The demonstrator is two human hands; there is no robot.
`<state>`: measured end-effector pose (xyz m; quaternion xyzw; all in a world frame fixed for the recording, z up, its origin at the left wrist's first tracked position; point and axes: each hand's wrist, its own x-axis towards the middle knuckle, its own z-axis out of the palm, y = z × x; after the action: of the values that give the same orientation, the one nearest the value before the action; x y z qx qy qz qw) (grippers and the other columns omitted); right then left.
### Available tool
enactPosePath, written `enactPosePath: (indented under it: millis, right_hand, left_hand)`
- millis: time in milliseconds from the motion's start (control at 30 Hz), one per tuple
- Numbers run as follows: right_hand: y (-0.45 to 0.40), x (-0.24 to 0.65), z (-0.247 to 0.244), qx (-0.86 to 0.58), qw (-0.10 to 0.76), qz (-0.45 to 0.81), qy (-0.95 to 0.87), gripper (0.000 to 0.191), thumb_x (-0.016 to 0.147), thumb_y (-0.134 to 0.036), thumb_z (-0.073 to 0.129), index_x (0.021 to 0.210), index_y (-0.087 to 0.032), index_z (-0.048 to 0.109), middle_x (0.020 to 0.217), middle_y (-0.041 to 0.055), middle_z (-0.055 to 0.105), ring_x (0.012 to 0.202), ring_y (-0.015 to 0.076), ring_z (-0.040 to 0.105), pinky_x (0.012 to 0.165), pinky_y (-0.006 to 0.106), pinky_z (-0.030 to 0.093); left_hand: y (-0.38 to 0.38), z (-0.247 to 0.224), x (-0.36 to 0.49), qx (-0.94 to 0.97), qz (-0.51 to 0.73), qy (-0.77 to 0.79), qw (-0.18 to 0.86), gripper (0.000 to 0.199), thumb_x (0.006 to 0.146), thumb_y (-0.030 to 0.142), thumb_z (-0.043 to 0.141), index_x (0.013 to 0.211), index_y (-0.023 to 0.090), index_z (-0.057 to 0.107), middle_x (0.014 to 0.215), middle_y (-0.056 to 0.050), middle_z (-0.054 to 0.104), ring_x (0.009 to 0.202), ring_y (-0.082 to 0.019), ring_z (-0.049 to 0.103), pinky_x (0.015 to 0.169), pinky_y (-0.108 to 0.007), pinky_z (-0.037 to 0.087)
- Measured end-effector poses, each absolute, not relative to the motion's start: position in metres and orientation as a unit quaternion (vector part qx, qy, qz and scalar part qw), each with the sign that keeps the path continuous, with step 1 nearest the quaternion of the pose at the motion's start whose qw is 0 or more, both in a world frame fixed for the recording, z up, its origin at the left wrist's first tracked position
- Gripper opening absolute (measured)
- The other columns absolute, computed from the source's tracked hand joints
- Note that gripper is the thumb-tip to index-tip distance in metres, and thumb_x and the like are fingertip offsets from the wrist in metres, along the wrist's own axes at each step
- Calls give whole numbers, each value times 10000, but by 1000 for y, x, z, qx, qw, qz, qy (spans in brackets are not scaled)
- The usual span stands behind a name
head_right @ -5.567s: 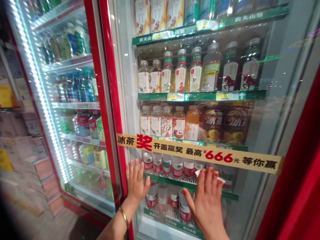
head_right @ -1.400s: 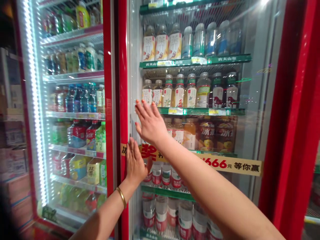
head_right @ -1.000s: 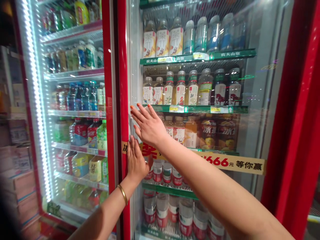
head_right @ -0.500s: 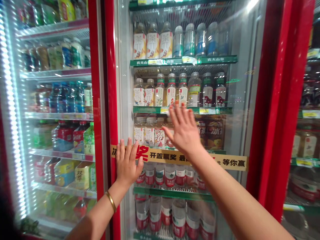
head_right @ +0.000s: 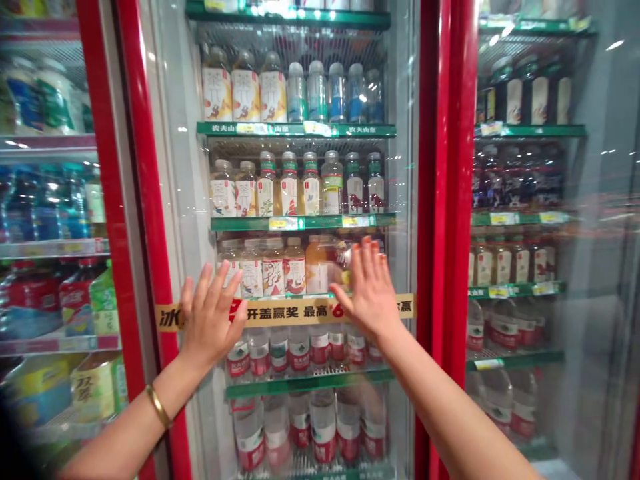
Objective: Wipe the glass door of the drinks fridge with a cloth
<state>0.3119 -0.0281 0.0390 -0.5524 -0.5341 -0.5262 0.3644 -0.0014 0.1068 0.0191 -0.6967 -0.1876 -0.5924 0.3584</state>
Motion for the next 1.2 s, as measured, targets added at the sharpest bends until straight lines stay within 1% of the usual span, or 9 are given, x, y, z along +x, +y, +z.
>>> enactPosePath:
  millis: [100,167,300,467,533,733,900,1100,1200]
  right_hand:
    - [-32,330,42,-595,438,-514,-435,921,1118,-597,375,1781,-72,10,1838,269,-2,1724,452,64,1354,717,270]
    - [-29,323,17,-579,399,-521,-484,990,1092,-650,430,1784,-107,-22,1845,236,14,1724,443,91,1346,721,293]
    - [-36,320,-55,-503,268,-533,-625,1034,1035,-739,497,1800,-217,37,1857,128,114,1705,366,259,1344,586,402]
    - [-51,350,-65,-637,429,-481,-424,995,1068,-572,485,1785,-203,-98,1850,156,-67,1710,467,105,1311,755,369]
    - [-44,337,-70,-638,442,-476,-414,1024,1060,-584,490,1779,-184,-120,1841,159,-116,1711,471,39,1311,774,349]
    - [-43,303,-164,-595,314,-490,-553,1033,1039,-641,519,1792,-135,23,1856,154,-6,1734,371,22,1296,652,456]
    - [-51,320,-165,-704,438,-425,-363,966,1092,-525,442,1770,-144,-131,1831,224,-84,1705,494,58,1205,858,406]
    - [-27,254,-196,-613,358,-459,-535,995,1050,-634,457,1788,-98,60,1851,178,50,1737,349,17,1273,675,481]
    - [-39,274,-220,-658,382,-442,-475,949,1068,-565,460,1792,-136,22,1853,171,32,1736,363,37,1292,719,432]
  left_hand:
    - [112,23,8,-700,-590,-202,348,830,1028,379,607,1768,348,234,1836,-28,266,1737,-298,165,1436,-595,56]
    - [115,22,11,-697,-592,-208,346,837,1025,392,615,1769,343,234,1835,-31,264,1738,-292,160,1439,-584,52]
    - [116,19,11,-695,-593,-208,350,827,1023,396,631,1763,334,265,1830,-36,286,1734,-282,179,1442,-557,63]
    - [115,17,9,-702,-587,-209,345,843,1011,393,640,1763,324,267,1841,-32,253,1738,-303,167,1441,-581,54]
    - [114,17,9,-703,-588,-217,336,846,1009,389,642,1763,330,264,1846,-20,238,1736,-321,175,1437,-604,57]
    - [111,14,7,-714,-584,-229,310,818,1029,386,616,1759,380,248,1858,46,186,1730,-352,186,1418,-667,87]
    - [102,-40,6,-726,-579,-202,311,885,992,310,665,1768,341,240,1856,5,188,1740,-281,138,1446,-548,64]
    - [102,-109,9,-723,-563,-220,334,884,975,263,675,1759,305,270,1839,-15,229,1740,-245,137,1444,-511,55]
    - [107,-116,8,-725,-570,-219,319,886,967,270,690,1751,340,285,1834,-8,252,1735,-264,162,1441,-547,72]
